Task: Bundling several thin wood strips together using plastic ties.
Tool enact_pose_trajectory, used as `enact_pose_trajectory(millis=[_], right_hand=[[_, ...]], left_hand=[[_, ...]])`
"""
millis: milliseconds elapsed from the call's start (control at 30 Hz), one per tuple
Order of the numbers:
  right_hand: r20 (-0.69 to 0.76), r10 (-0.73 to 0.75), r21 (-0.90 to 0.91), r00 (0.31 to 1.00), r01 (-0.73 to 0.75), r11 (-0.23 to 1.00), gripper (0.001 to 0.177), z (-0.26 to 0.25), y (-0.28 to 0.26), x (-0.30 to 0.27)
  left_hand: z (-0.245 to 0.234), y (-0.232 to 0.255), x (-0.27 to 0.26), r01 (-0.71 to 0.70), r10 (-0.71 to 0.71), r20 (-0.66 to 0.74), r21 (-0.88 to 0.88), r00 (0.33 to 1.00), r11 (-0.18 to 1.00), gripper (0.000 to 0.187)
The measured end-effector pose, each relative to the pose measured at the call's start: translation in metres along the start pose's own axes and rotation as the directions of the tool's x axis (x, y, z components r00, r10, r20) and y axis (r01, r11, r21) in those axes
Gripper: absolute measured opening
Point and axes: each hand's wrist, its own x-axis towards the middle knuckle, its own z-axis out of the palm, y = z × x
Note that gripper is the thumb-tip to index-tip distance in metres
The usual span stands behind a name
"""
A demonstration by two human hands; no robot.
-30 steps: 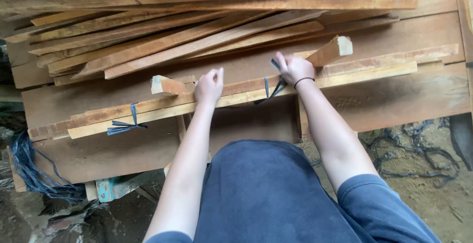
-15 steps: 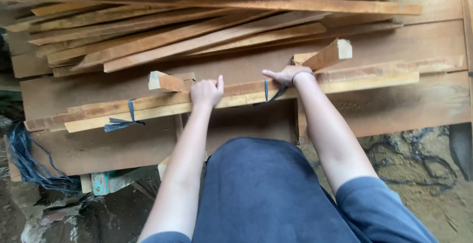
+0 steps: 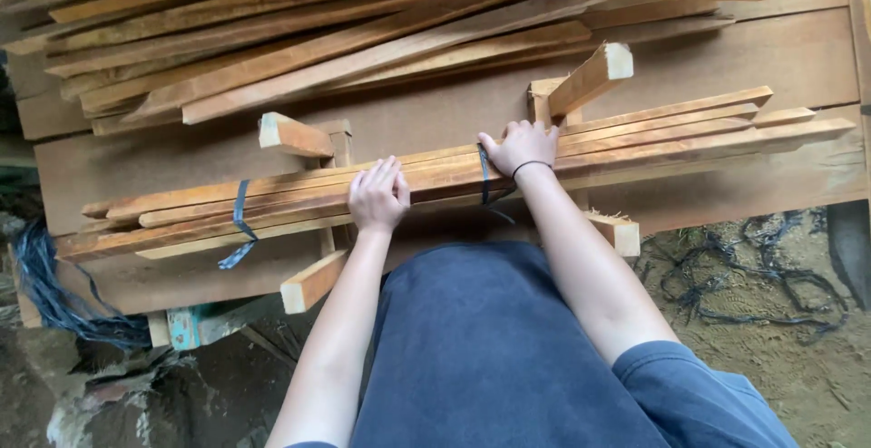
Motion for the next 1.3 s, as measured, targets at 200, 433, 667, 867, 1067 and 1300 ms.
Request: enact_pose_trajectory(millis=[200, 433, 667, 867, 1067, 1300], right_hand=[[-0.464, -0.28, -0.073, 0.841, 0.278, 0.958, 0.048, 0.055, 0.007, -0.034], [-0.392, -0.287, -0.096, 0.874, 0.271, 0.958, 0.05, 0.054, 0.008, -0.018], [0.111, -0.158, -0.026, 0.981, 0.162, 0.987, 0.081, -0.014, -0.013, -0.038], [0.385, -0.161, -0.088, 0.909, 0.209, 0.974, 0.099, -0.033, -0.024, -0.03], [0.515, -0.176, -0.061, 0.839, 0.24, 0.969, 0.102, -0.04, -0.026, -0.022], [0.484, -0.227, -0.019, 0.845, 0.27, 0.963, 0.093, -0.049, -0.024, -0.022]], left_hand=[[-0.041, 0.027, -0.051, -0.07, 0.058, 0.159, 0.072, 0.986, 0.995, 0.055], [-0.031, 0.021, -0.047, -0.035, 0.022, 0.223, 0.055, 0.975, 0.998, 0.055], [-0.039, 0.025, -0.044, 0.101, -0.076, 0.254, -0.085, 0.964, 0.991, 0.052], [-0.038, 0.015, -0.032, 0.193, -0.138, 0.319, -0.15, 0.938, 0.97, 0.036], [-0.004, 0.002, -0.025, 0.223, -0.193, 0.322, -0.06, 0.927, 0.973, 0.028], [-0.017, 0.008, -0.021, 0.133, -0.104, 0.289, -0.084, 0.952, 0.988, 0.04]])
